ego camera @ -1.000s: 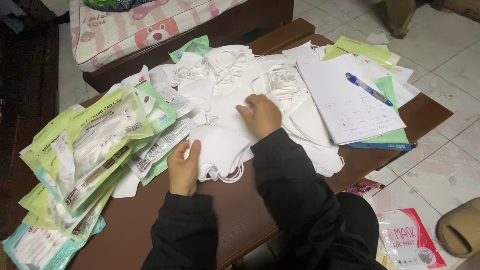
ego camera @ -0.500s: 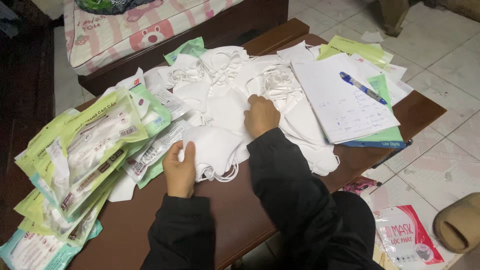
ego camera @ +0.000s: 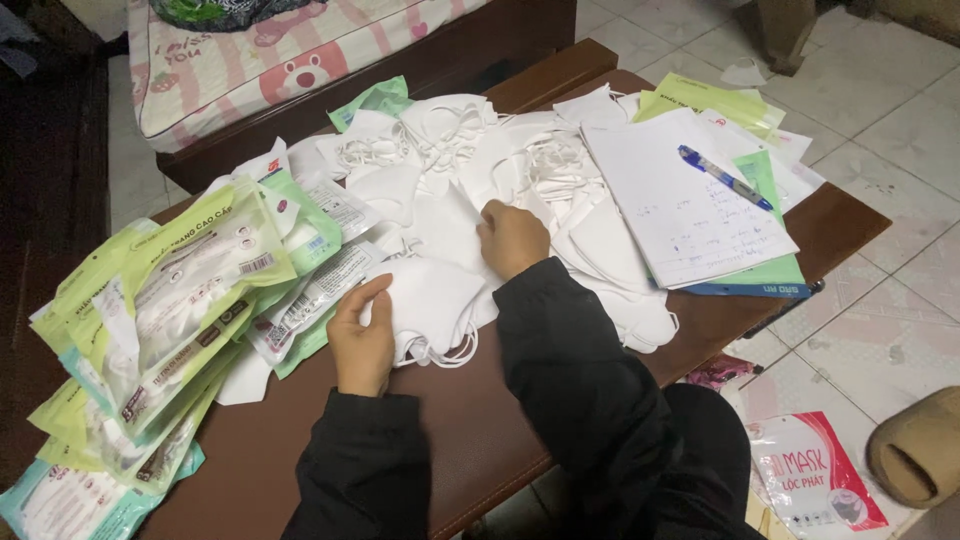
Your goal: Counting and packaging face masks into plastic bags
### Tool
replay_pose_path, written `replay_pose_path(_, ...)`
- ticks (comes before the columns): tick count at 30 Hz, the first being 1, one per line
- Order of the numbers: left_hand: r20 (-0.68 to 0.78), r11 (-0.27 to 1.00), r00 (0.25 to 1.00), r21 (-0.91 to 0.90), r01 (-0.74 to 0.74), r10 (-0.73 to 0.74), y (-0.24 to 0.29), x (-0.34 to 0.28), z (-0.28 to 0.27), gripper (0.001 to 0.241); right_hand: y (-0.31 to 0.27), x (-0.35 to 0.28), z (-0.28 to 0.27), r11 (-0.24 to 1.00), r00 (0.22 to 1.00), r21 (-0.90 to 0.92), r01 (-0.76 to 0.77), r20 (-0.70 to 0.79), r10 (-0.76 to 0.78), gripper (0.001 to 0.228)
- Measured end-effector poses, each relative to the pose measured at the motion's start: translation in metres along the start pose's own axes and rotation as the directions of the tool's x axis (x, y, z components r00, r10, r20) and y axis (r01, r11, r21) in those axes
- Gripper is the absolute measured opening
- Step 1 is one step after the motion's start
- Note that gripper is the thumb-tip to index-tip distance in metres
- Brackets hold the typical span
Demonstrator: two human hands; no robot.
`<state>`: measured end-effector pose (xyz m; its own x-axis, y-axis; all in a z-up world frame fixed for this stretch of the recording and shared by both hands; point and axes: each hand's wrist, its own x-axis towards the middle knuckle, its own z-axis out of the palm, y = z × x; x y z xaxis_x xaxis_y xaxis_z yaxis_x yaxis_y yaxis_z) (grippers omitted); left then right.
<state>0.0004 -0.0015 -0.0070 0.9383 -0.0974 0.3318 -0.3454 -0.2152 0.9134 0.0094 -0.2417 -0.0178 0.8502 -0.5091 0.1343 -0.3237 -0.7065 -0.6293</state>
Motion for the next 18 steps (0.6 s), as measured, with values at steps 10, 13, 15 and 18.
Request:
replay_pose_path(10, -0.054, 0.991, 0.991, -0.044, 0.124, -0.126, 0.003, 0.000, 0.001, 0.024, 0.007, 0.005, -0.027, 0.490, 0.897, 0.800, 0.347, -0.436, 0.077, 0.018)
replay_pose_path(13, -0.073, 0.976, 0.977, -0.098, 0.192, -0.200, 0.010, 0.001, 0.000, 0.025, 0.012, 0.005, -0.032, 0.148, 0.989, 0.979, 0.141, -0.147, 0.028, 0.020)
replay_pose_path(15, -0.090, 0.971, 0.974, -0.144, 0.192, -0.206, 0.002, 0.003, -0.001, 0.024, 0.012, 0.003, -0.029, 0.058, 0.994, 0.998, 0.024, -0.018, -0.108, 0.014)
replay_pose_path(18, -0.053, 0.937, 0.962, -0.243, 0.249, -0.269, 0.016, 0.003, -0.001, 0.024, -0.004, -0.014, -0.039, 0.281, 0.968, 0.959, -0.042, 0.109, -0.226, 0.021)
